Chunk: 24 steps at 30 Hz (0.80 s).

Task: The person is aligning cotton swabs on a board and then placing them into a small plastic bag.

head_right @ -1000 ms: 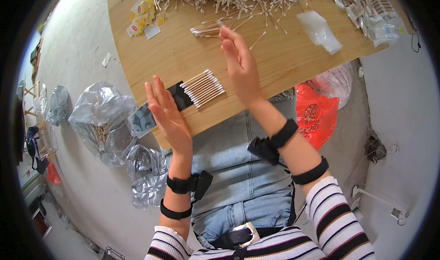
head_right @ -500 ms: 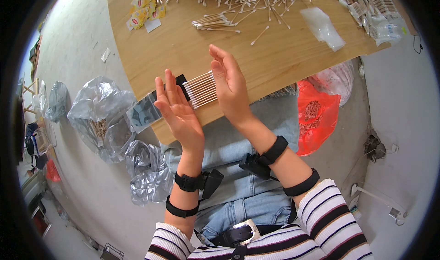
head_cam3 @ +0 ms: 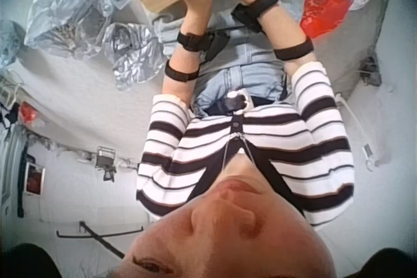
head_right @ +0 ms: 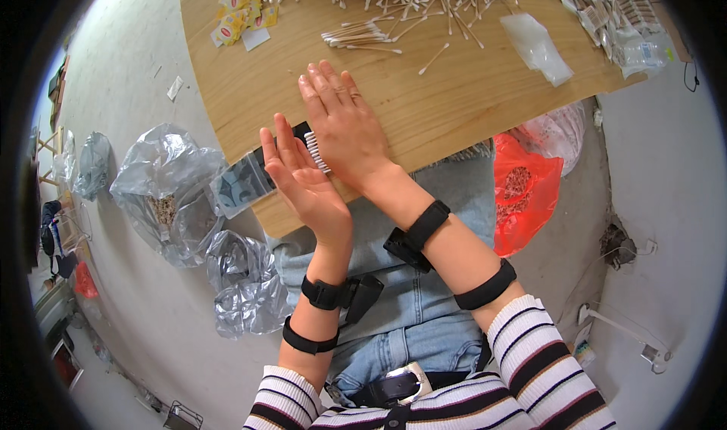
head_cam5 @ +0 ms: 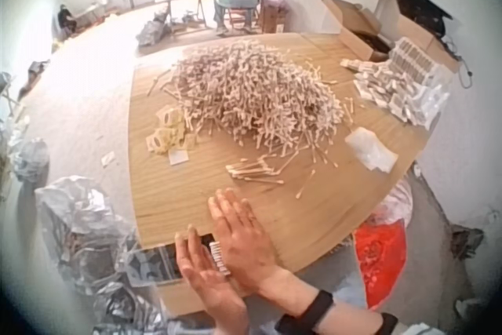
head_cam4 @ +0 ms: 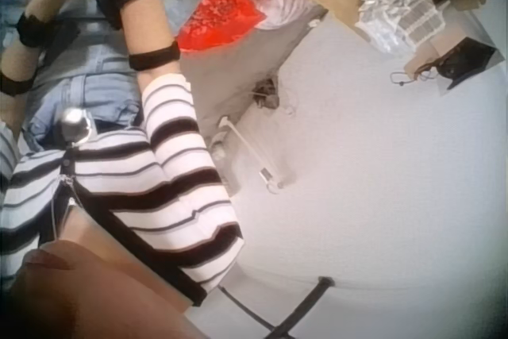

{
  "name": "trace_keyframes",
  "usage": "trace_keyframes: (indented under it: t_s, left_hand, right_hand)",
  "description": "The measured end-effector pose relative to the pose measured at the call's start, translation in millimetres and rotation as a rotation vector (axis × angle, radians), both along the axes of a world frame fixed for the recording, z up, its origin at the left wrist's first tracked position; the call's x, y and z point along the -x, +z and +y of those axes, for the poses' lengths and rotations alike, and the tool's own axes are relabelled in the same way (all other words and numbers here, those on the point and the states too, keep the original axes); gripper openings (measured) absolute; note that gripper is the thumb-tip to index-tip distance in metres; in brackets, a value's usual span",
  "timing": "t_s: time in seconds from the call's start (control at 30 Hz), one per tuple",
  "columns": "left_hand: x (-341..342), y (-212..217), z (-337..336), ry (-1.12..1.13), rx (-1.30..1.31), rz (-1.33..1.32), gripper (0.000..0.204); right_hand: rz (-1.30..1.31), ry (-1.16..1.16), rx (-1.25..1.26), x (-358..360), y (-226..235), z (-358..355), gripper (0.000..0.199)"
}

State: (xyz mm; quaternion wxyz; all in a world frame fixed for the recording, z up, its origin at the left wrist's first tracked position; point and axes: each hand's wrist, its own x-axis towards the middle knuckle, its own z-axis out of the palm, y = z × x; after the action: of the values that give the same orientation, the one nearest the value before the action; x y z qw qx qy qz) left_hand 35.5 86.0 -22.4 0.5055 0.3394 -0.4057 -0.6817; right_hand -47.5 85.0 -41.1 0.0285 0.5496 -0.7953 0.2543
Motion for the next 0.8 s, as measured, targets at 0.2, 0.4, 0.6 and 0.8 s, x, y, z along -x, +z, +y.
trace_keyframes:
  t_s: [0.2, 0.4, 0.6, 0.8]
  left_hand:
    - [2.0, 0.8, -4.6, -0.017, -0.037, 0.014, 0.071]
    - [-2.5, 6.1, -8.6, -0.002, -0.051, 0.070, 0.070]
    - [-0.5, 2.4, -14.6, -0.001, -0.113, 0.080, 0.069]
    - [-66.7, 21.6, -62.5, 0.036, 0.213, -0.305, 0.052]
  right_hand:
    - [0.038, 0.041, -0.010, 2.6, -2.8, -1.2, 0.053]
    - [0.122, 0.055, -0.034, 3.9, -2.1, -4.1, 0.052]
    - [0.065, 0.110, -0.001, 0.1, -0.9, -9.4, 0.052]
    - [0.124, 0.111, -0.024, -3.5, -1.6, -13.9, 0.050]
